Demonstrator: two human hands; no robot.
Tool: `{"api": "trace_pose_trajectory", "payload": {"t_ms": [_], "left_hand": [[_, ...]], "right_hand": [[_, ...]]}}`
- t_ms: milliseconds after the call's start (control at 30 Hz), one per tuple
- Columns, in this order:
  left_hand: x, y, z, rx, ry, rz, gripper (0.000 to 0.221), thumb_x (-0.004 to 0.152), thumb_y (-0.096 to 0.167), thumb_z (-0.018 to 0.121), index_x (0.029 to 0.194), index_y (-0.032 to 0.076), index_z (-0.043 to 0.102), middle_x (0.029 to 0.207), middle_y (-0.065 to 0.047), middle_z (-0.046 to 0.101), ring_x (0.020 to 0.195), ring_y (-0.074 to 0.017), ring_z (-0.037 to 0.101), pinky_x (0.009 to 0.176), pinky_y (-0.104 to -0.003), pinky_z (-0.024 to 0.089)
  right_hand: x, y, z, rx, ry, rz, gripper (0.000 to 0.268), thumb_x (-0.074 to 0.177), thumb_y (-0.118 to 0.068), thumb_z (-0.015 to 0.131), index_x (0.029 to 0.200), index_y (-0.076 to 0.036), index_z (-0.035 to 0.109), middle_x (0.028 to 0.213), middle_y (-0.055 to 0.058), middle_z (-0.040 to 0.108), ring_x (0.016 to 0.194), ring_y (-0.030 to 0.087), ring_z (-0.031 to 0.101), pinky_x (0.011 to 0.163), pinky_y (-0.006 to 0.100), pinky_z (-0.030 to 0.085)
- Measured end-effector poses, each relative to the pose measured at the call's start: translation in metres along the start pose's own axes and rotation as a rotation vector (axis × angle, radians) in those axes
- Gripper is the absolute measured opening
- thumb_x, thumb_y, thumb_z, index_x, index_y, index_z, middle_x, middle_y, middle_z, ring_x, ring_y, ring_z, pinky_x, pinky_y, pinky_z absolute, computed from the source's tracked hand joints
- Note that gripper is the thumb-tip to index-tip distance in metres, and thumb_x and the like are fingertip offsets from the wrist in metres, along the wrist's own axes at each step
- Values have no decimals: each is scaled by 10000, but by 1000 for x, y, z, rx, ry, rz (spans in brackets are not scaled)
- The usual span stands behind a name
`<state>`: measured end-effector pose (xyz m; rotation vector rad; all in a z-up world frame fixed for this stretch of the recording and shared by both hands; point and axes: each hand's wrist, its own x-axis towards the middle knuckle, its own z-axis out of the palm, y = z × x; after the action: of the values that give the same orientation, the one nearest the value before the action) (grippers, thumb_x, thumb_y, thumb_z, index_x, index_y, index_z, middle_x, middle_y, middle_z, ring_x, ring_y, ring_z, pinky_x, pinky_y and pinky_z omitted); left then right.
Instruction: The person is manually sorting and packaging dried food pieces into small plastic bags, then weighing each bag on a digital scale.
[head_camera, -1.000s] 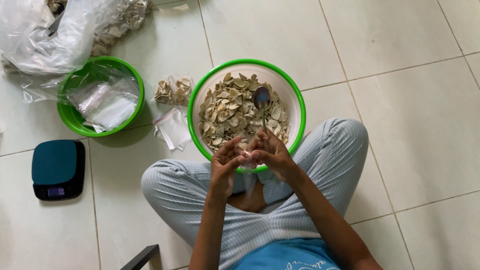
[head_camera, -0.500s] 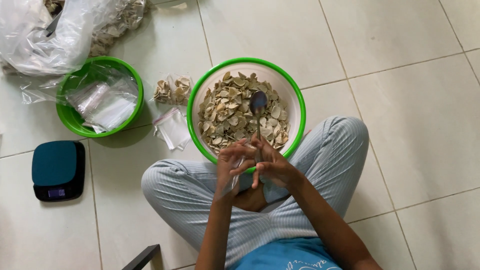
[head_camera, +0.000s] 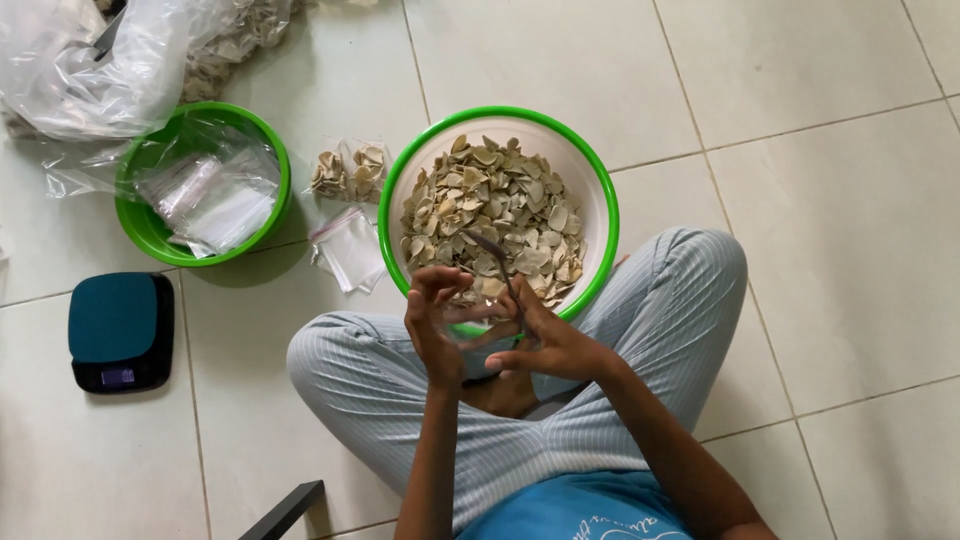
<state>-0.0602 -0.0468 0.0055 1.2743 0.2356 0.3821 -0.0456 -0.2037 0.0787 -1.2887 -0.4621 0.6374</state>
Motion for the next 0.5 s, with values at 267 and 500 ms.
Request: {"api": "trace_pose_trajectory", "payload": {"t_ms": [267,500], "left_hand": [[-7,2,15,60,145,138,579,1019,600,340,1187,94,566,1149,-110,585,1136,-210,530,1094,-452,388],[-4,-36,-4,-299,45,-38,554,963,641,384,1243,166,437,1103,-81,610,1127,-178,568,1040,-397,408]], "right_hand": [[-2,-8,3,-179,12,-105,490,918,-139,774,995,-137,290,1301,116,439,1188,267,531,860,369,601],[2,-17,11,-489,-29,-140,480,945,-167,754,1054,-97,292,1038,141,708,852,297,760,724,346,608]]}}
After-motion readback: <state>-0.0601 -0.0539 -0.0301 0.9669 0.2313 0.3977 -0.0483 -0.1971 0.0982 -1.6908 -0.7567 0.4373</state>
